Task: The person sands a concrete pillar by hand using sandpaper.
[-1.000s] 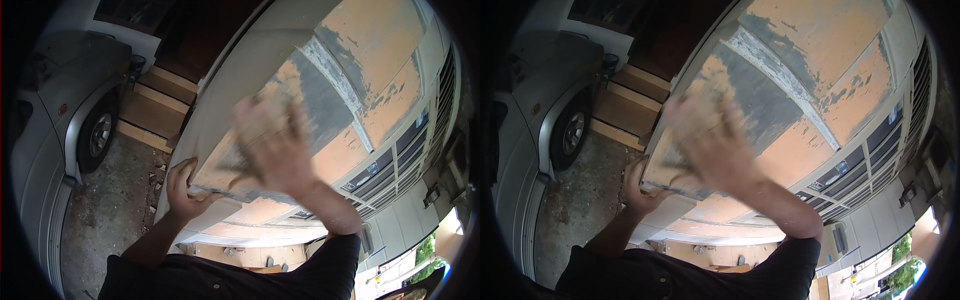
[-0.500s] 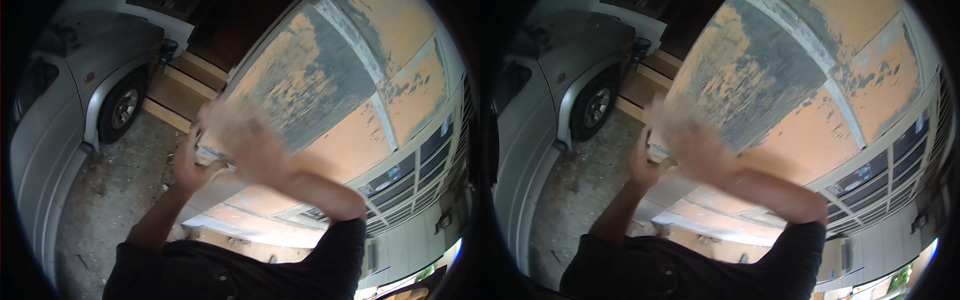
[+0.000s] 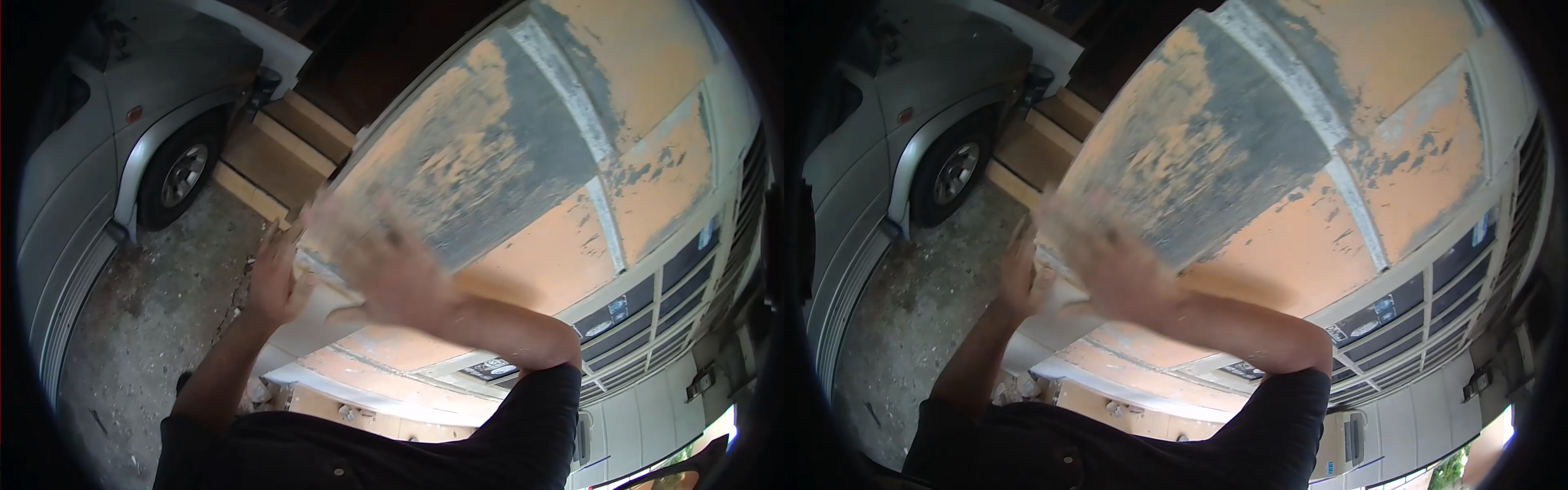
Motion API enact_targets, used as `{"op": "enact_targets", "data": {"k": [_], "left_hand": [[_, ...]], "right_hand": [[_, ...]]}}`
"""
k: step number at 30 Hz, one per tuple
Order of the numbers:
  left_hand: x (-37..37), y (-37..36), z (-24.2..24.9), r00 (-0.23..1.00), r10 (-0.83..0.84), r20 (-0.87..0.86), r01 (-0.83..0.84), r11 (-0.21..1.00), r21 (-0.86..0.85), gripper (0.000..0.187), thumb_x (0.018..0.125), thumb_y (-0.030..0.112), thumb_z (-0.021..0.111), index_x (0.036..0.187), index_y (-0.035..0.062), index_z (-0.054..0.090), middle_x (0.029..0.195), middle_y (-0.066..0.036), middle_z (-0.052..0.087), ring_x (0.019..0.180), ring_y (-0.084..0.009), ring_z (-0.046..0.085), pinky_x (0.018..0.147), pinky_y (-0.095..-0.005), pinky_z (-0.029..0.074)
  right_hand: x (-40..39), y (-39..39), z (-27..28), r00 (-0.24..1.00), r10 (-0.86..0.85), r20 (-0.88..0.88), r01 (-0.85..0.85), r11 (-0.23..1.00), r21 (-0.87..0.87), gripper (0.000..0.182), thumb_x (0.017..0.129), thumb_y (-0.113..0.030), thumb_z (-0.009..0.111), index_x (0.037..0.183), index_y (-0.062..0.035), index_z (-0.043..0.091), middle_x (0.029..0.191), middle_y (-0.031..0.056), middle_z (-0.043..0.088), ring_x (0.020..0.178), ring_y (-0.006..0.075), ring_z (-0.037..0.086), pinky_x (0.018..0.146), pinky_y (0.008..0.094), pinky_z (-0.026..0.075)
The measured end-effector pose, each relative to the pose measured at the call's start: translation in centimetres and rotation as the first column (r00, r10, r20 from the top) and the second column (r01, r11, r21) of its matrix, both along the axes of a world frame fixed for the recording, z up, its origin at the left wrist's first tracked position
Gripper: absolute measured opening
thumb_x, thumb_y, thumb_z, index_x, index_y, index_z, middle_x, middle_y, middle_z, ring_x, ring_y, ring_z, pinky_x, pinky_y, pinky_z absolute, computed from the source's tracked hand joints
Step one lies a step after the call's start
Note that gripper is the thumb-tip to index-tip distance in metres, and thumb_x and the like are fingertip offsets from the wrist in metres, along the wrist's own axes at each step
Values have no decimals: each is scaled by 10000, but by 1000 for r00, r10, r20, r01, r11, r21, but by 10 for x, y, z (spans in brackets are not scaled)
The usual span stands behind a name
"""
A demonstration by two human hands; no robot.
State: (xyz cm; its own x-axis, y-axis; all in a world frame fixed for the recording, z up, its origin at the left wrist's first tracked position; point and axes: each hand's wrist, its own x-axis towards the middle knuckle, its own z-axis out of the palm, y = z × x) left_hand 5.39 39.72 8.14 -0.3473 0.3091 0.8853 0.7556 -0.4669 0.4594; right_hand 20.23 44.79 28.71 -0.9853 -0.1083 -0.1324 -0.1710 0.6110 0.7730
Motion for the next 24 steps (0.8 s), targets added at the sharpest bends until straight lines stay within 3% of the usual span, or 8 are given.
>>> {"op": "enact_targets", "data": {"k": [3,6,9,12,15,19,22,24], "left_hand": [[-5,3,-1,1000,17,-11,-18,997,-74,734,978,395,566,1482,-113,398,1414,-306,573,1309,-470,563,1216,-588,268],[4,-9,1,996,6,91,7,990,-143,745,970,370,578,1504,-105,366,1418,-306,571,1310,-460,566,1221,-583,263],[1,-9,2,984,-64,167,78,993,-83,837,932,435,636,1514,-100,359,1396,-303,587,1310,-450,570,1224,-579,260],[3,-6,-1,994,-73,83,73,997,-8,918,861,434,741,1513,-92,364,1400,-301,585,1298,-441,579,1224,-579,257],[6,-2,2,997,2,77,1,999,-32,959,807,386,820,1508,-89,370,1382,-295,596,1271,-425,602,1186,-555,333],[11,-1,6,950,-164,266,156,986,51,826,855,337,804,1468,-81,441,1318,-286,632,1239,-394,632,1098,-505,439],[13,1,2,905,-261,335,249,965,81,716,914,326,750,1443,-76,482,1287,-284,650,1225,-398,642,1091,-500,447],[14,1,0,898,-272,346,258,962,87,657,943,313,716,1429,-73,501,1285,-283,653,1221,-409,643,1110,-510,430]], "right_hand": [[1,-2,10,992,74,-104,-79,996,-51,945,915,-757,521,1565,-75,456,1678,146,334,1585,241,245,1225,714,23],[-10,14,83,919,-40,-392,127,971,200,953,915,-798,434,1617,-156,379,1668,53,391,1564,232,312,1194,733,-84],[-24,27,102,747,323,-581,-125,927,355,956,918,-805,372,1604,-139,390,1645,61,424,1561,244,314,1235,696,-37],[-14,-8,26,972,-39,-230,28,998,-52,924,929,-792,355,1629,-189,351,1679,14,369,1584,234,258,1243,685,-20],[-5,5,-1,972,137,-191,-95,972,215,866,966,-768,332,1632,-215,342,1699,8,327,1592,225,234,1245,676,-36],[-4,5,82,765,78,-639,219,902,372,864,985,-770,225,1641,-215,312,1698,29,324,1594,237,222,1247,660,-55],[-8,12,78,772,114,-625,56,968,246,901,983,-775,174,1639,-172,311,1693,64,328,1597,272,208,1255,639,-52],[-9,-2,28,955,-27,-295,77,984,158,1001,905,-802,439,1641,-139,300,1682,90,352,1588,290,239,1270,626,-1]]}}
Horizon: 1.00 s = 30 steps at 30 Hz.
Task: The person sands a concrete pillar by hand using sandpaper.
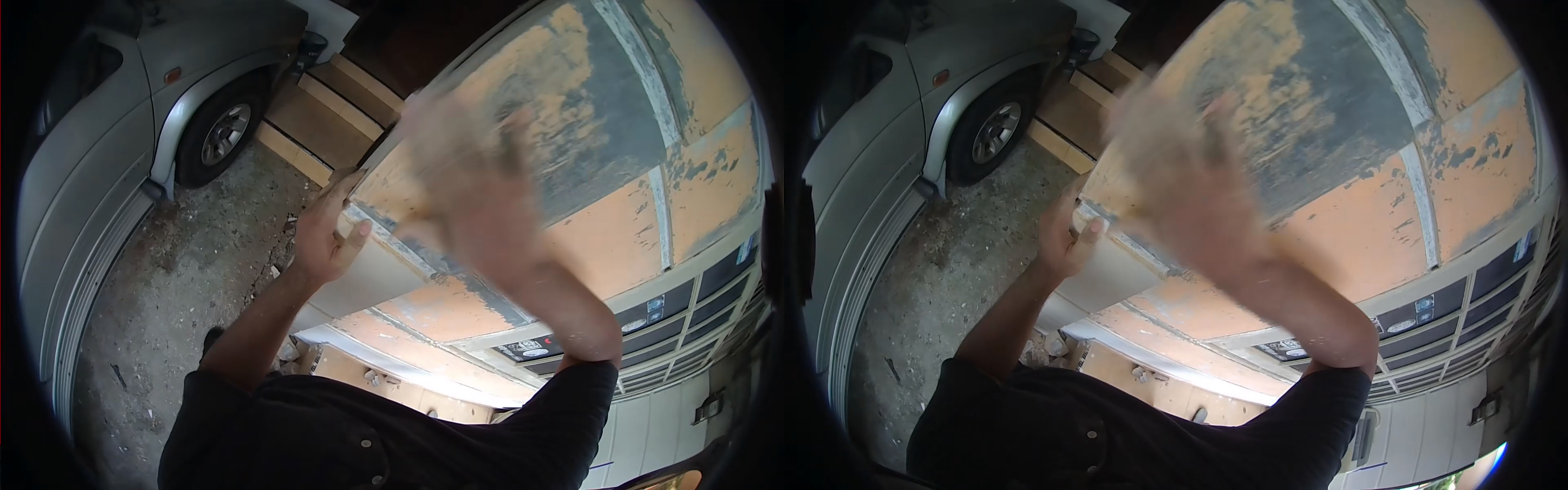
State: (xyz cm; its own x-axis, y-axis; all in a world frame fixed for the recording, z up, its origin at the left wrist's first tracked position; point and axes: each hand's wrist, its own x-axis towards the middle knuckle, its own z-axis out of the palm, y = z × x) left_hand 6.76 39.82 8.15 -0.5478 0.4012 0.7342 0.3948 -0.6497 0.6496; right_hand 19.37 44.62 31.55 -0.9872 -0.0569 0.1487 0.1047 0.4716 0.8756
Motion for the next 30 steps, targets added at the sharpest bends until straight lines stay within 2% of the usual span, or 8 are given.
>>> {"op": "enact_targets", "data": {"k": [3,7,10,14,16,21,24,30], "left_hand": [[-3,-1,2,963,197,-182,-190,980,54,608,1002,345,620,1431,-70,506,1278,-261,667,1205,-432,648,1148,-561,376],[-6,5,4,926,307,-218,-311,950,13,587,1051,392,506,1430,-55,531,1218,-226,701,1169,-402,672,1177,-626,297],[2,4,-2,927,333,-171,-341,940,-14,550,1072,367,459,1441,-32,542,1080,-192,725,1068,-358,703,1182,-633,281],[3,4,-4,916,372,-150,-376,927,2,511,1085,338,435,1451,4,560,877,-125,692,911,-303,706,1189,-627,272],[5,9,-3,897,422,-130,-417,907,64,498,1088,332,433,1452,20,572,790,-92,657,844,-274,696,1196,-622,262],[5,2,1,916,373,-150,-378,926,-7,482,1091,283,408,1450,6,571,825,-106,669,870,-260,695,1210,-610,236],[4,11,1,897,409,-169,-408,912,43,489,1090,285,396,1447,1,572,803,-101,658,853,-267,688,1206,-605,242],[4,4,2,898,398,-190,-406,914,-5,526,1090,317,358,1434,-18,574,835,-126,667,879,-306,687,1197,-597,253]], "right_hand": [[13,1,-38,966,94,239,-80,995,-67,1076,833,-824,530,1623,-116,347,1687,74,324,1579,294,247,1222,716,69],[-3,6,60,930,135,-342,-55,971,233,1043,892,-830,423,1608,-75,361,1623,159,402,1546,323,305,1206,720,80],[-12,3,50,926,122,-358,-63,983,170,1098,890,-894,263,1607,-69,362,1651,163,384,1576,326,263,1247,665,37],[-3,-8,-41,971,23,238,-73,977,201,1145,865,-917,268,1651,-85,252,1702,130,292,1602,318,175,1249,667,0],[-2,-1,-20,993,71,98,-61,993,-104,1025,931,-836,370,1629,-86,331,1684,100,344,1585,261,248,1242,670,47],[-6,15,80,877,202,-436,-177,979,98,1087,874,-891,314,1642,-121,303,1701,93,308,1600,231,199,1244,683,0],[-4,-15,5,994,-66,93,47,981,190,1012,910,-844,345,1632,-135,334,1671,79,377,1577,242,278,1244,685,7],[3,-1,39,992,11,-126,-12,1000,-8,968,931,-829,328,1636,-164,336,1643,32,432,1560,240,319,1247,674,-4]]}}
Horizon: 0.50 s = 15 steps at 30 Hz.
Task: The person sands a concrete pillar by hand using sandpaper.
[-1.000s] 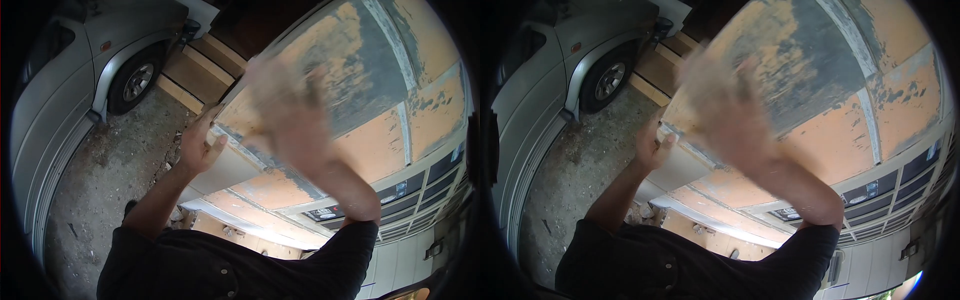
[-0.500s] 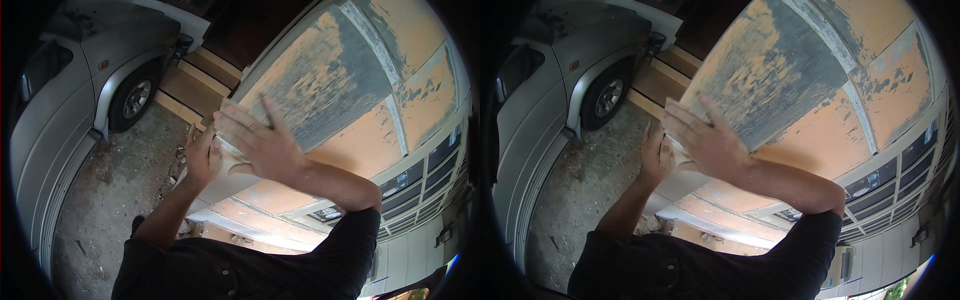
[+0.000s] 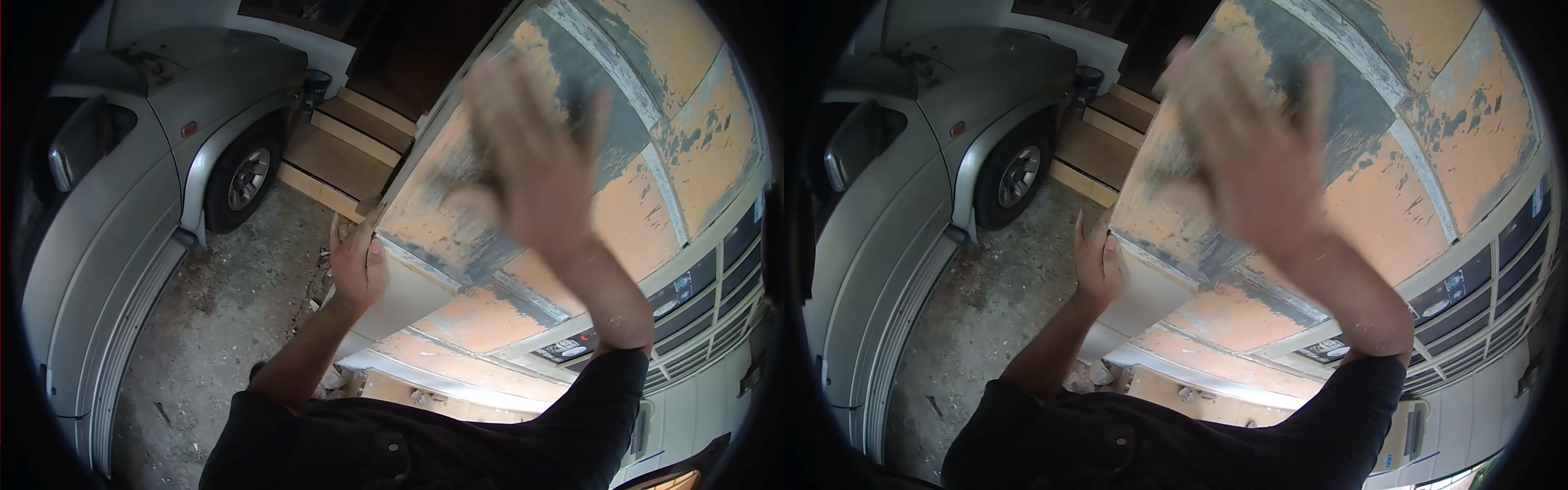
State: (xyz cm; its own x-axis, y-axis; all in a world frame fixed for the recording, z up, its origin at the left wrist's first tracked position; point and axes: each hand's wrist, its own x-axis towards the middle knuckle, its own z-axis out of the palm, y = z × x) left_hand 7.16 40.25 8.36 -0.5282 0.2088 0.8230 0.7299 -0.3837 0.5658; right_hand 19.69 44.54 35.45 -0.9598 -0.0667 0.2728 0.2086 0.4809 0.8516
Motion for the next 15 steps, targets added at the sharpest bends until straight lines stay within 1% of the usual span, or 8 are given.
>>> {"op": "enact_targets", "data": {"k": [2,3,5,7,8,10,12,15], "left_hand": [[2,2,1,1000,15,6,-15,999,32,532,1087,321,358,1423,-28,577,850,-140,672,896,-323,683,1196,-609,247],[3,2,0,1000,12,6,-12,999,38,532,1087,321,358,1423,-28,577,850,-140,672,896,-323,683,1196,-609,247],[1,2,-1,1000,18,-9,-18,1000,10,533,1081,316,354,1409,-37,581,959,-185,704,973,-352,691,1196,-624,237],[1,4,-3,999,35,-27,-35,999,14,532,1078,312,352,1396,-45,585,1040,-207,709,1023,-370,688,1197,-627,231],[1,3,-4,998,51,-32,-50,999,13,531,1076,308,351,1383,-52,590,1121,-228,713,1074,-389,684,1198,-631,225],[0,1,1,998,26,-49,-26,1000,12,533,1074,306,349,1368,-68,589,1215,-246,699,1133,-407,673,1201,-629,214],[0,2,2,999,19,-27,-18,999,27,534,1076,306,348,1354,-77,597,1211,-238,707,1135,-410,670,1203,-627,206],[3,0,6,1000,-14,10,14,1000,12,619,1065,376,379,1428,-113,493,1385,-302,577,1292,-439,549,1204,-601,215]], "right_hand": [[-1,-2,28,946,78,-315,-31,988,151,991,929,-835,305,1628,-134,347,1640,62,434,1570,243,296,1252,657,-15],[-4,4,12,945,130,-300,-114,991,72,1042,912,-851,299,1621,-90,350,1654,95,404,1571,252,295,1263,630,-12],[-4,-9,-39,995,-69,69,58,987,148,1093,884,-874,312,1615,-62,351,1674,110,363,1573,264,290,1273,602,-13],[14,0,-84,927,65,369,-49,997,-52,1105,841,-801,531,1631,-61,312,1716,86,265,1599,244,191,1262,634,72],[11,-2,-76,933,63,355,-49,998,-47,1105,841,-801,531,1631,-61,312,1716,86,265,1599,244,191,1262,634,72],[3,-8,-39,987,79,138,-51,979,-196,1129,816,-808,547,1610,-33,341,1702,102,293,1596,257,202,1281,568,99],[-12,-4,21,971,35,-237,-9,994,108,1092,893,-865,300,1641,-70,284,1703,115,300,1591,273,235,1280,577,16],[-19,-3,45,934,113,-340,-108,994,34,1030,915,-748,482,1605,0,325,1672,117,350,1575,277,260,1283,564,101]]}}
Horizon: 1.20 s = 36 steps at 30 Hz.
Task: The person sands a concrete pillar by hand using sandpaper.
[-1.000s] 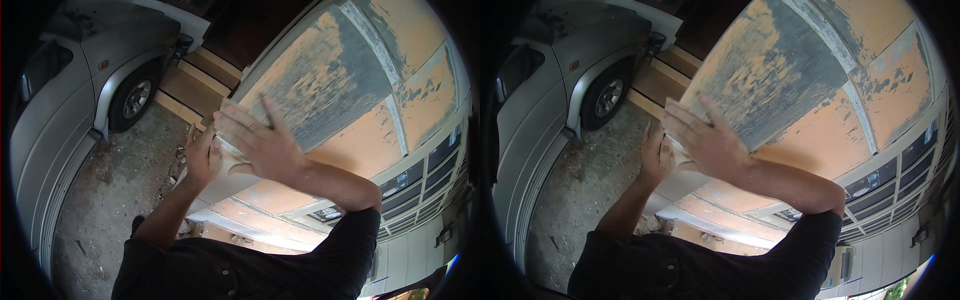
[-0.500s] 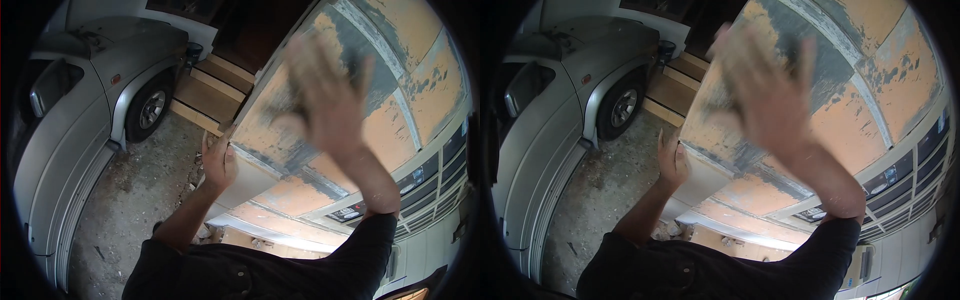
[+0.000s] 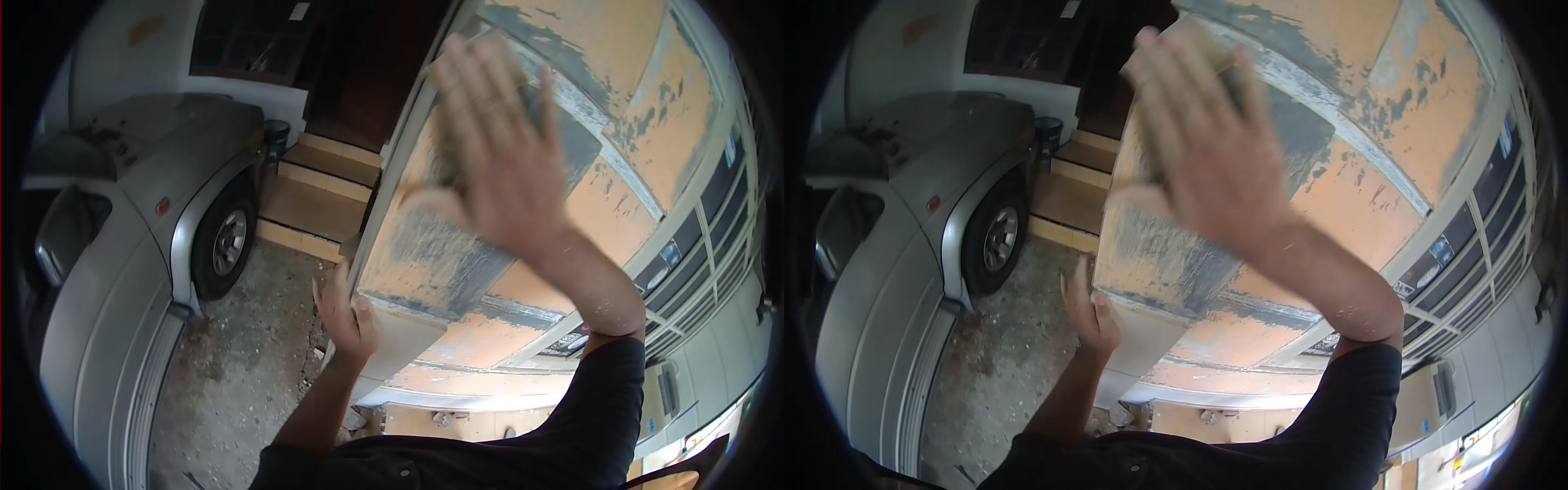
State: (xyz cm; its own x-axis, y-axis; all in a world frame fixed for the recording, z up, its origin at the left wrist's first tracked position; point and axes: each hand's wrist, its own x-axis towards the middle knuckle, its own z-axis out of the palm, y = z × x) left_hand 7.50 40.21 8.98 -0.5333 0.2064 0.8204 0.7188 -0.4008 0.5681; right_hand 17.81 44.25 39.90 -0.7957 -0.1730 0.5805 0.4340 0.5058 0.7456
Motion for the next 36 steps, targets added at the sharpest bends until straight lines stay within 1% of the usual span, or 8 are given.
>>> {"op": "enact_targets", "data": {"k": [2,7,13,18,21,26,29,36], "left_hand": [[-8,1,-5,994,-80,69,73,992,104,892,1029,581,435,1541,-130,273,1551,-358,341,1420,-468,386,1193,-567,265],[-19,11,21,999,-35,-19,40,897,440,1171,944,815,398,1616,-72,36,1611,-314,261,1408,-455,415,1184,-539,318],[-18,3,24,977,-212,-2,204,938,280,1087,931,800,460,1553,-71,271,1532,-291,367,1359,-419,466,1140,-573,338],[-20,3,34,974,59,-220,-33,992,118,934,883,726,641,1377,-58,522,1257,-237,586,1202,-421,550,1043,-584,372],[-24,8,32,976,26,-215,-8,996,85,943,880,735,640,1378,-56,516,1269,-227,586,1200,-410,550,1042,-577,375],[-26,5,25,975,-26,-221,38,998,52,1004,876,794,593,1401,-56,496,1275,-216,592,1226,-399,520,1060,-598,359],[-26,5,19,989,-50,-142,68,990,125,1062,888,859,472,1431,-54,464,1333,-221,579,1337,-416,449,1145,-649,244],[-28,9,9,998,-42,-56,47,995,86,1140,907,904,172,1520,-44,331,1456,-216,512,1486,-432,305,1202,-670,-34]], "right_hand": [[-6,-19,-32,899,-344,273,305,936,174,1079,922,-841,297,1635,-31,270,1697,138,301,1593,270,226,1285,556,4],[19,16,-99,911,-65,407,9,990,138,962,942,-806,340,1665,-179,242,1722,79,258,1597,248,210,1283,584,-25],[6,-3,11,982,-188,31,183,976,120,991,913,-840,336,1624,-151,360,1679,66,361,1586,245,245,1285,570,-52],[7,-5,-43,807,-181,562,46,968,245,845,989,-735,344,1608,-161,381,1680,31,358,1594,247,219,1288,606,50],[7,-3,25,985,-119,125,99,983,154,937,949,-801,279,1605,-141,396,1679,19,364,1569,223,291,1305,559,5],[5,-6,-28,831,-230,506,131,966,225,815,977,-756,269,1571,-233,468,1674,-58,364,1577,210,266,1298,596,9],[14,5,-73,613,-139,778,38,988,148,674,1015,-627,429,1570,-248,466,1695,-84,311,1606,234,161,1288,622,-16],[29,-4,-77,864,-96,495,96,995,26,859,921,-745,449,1583,-197,441,1664,-16,389,1588,206,221,1285,612,-36]]}}
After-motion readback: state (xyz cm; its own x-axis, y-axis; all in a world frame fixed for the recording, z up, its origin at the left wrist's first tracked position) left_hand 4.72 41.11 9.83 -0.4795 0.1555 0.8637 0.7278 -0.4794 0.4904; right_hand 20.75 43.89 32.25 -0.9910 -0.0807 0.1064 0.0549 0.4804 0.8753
